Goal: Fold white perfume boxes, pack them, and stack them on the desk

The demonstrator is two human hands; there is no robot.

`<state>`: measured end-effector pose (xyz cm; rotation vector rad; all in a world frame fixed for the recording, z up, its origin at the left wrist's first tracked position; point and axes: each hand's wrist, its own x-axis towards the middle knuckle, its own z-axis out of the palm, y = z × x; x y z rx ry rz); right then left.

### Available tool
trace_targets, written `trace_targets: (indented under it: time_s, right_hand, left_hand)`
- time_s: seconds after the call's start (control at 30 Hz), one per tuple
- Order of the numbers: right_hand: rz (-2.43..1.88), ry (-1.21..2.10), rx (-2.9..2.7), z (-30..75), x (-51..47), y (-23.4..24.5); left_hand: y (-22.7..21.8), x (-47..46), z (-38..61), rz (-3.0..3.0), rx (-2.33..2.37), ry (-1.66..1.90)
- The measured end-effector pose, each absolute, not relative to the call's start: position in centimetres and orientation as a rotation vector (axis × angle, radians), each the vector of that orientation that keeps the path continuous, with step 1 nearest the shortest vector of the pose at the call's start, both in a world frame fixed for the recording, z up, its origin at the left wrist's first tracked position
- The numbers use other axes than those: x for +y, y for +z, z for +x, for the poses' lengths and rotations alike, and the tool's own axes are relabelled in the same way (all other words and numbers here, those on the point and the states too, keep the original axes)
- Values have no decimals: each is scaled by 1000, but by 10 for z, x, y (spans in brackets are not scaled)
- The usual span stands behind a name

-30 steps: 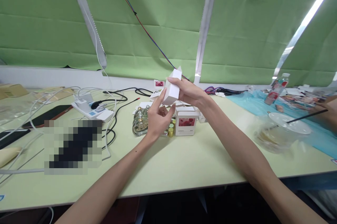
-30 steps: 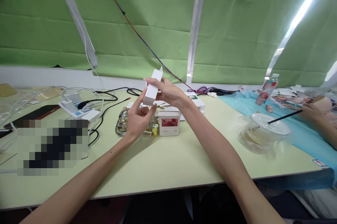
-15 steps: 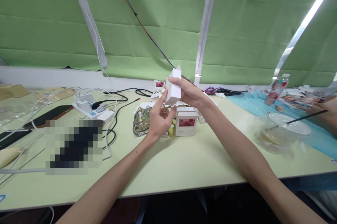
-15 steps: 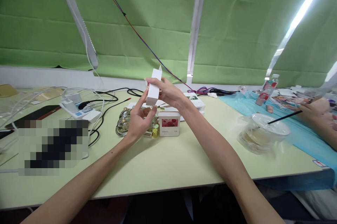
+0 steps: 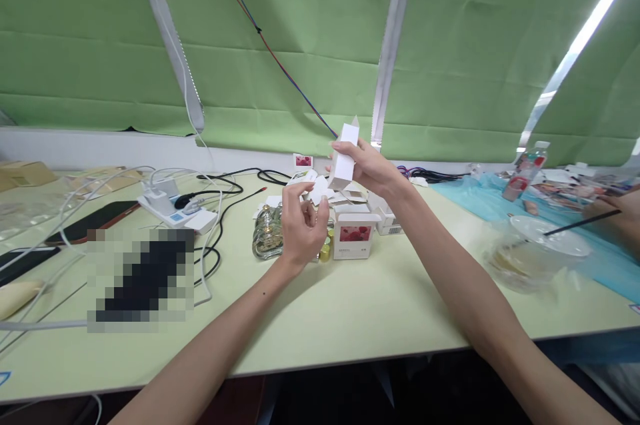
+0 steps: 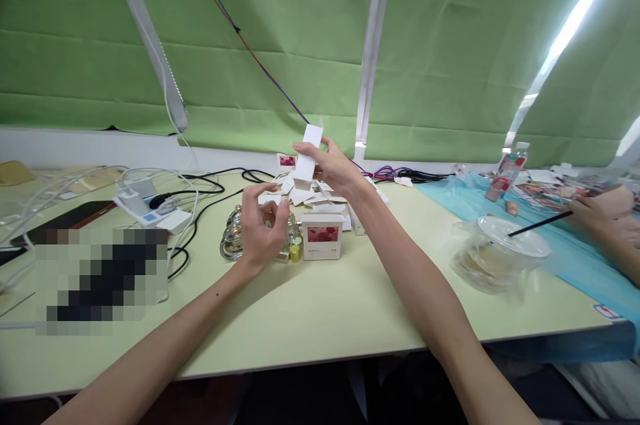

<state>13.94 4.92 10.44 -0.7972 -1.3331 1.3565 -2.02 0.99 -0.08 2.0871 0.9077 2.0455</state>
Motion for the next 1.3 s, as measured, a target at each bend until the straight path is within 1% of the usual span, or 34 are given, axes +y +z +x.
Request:
trace_targets:
  time_s: [0.1,0.2,0.33,0.63,0.83,1.07,1.17,1.3]
  right_hand:
    - [-747,1273,-1287,141,47,105]
    - [-758,1259,-1317,140,43,105]
    - [-836,1152,-1350,138,44,104]
    - [-990,732,-1523,139,59,91]
    - [-949,518,-1644,139,67,84]
    - [-997,498,-1654,136,62,87]
    - [-997,507,-1672,135,57,91]
    - [-994,458,-1716,135,52,93]
  left_hand:
    - [0,9,-21,2413,739,2125]
    - [-2,7,-18,2611,642,2103]
    - [-5,5,-15,2676,633,2027]
    - [-7,3,-15,2741,545,1784]
    - [-10,3,-13,2732,572,1730]
    - [-11,3,-11,2601,582,1743]
    - [-9,2,-9,2452,644,1753]
    - [-6,0,-10,2180,730,1657]
